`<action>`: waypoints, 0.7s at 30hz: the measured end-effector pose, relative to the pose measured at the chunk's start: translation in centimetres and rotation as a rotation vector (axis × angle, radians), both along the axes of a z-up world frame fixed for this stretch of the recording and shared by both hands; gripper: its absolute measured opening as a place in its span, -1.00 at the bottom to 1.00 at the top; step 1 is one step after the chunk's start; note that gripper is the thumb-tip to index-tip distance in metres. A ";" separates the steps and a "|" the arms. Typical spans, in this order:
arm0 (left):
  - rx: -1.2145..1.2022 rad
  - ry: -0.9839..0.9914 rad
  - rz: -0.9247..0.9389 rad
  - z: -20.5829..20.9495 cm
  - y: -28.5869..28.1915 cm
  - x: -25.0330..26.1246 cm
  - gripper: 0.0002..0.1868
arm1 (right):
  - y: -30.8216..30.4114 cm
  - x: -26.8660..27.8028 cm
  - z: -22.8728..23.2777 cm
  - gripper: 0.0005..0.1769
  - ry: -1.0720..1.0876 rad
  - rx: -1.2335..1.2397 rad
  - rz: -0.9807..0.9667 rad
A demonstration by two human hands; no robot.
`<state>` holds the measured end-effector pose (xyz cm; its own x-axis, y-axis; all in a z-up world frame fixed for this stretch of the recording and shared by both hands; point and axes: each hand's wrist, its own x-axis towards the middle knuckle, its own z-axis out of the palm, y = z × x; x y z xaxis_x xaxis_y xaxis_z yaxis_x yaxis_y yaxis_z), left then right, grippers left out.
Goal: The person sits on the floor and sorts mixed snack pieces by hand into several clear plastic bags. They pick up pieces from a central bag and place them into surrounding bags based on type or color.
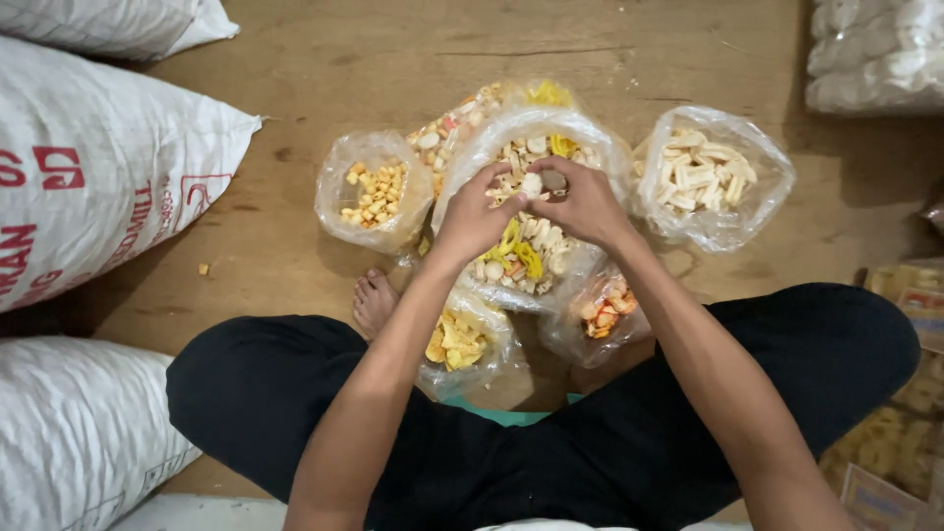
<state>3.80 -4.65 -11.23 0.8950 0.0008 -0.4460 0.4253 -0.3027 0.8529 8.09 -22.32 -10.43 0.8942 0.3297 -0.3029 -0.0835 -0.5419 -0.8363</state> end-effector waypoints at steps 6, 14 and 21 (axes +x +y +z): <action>-0.481 0.046 0.352 0.0 -3.6 -1.2 -0.48 | -1.6 -1.5 0.6 -0.32 0.058 0.332 -0.089; -0.885 0.243 0.456 5.3 -5.2 -3.8 -0.60 | -6.7 -3.2 7.1 -0.51 0.229 0.453 -0.268; -0.892 0.325 0.436 7.1 -5.1 -4.6 -0.53 | -17.4 -0.3 6.4 -0.37 -0.116 -0.159 -0.175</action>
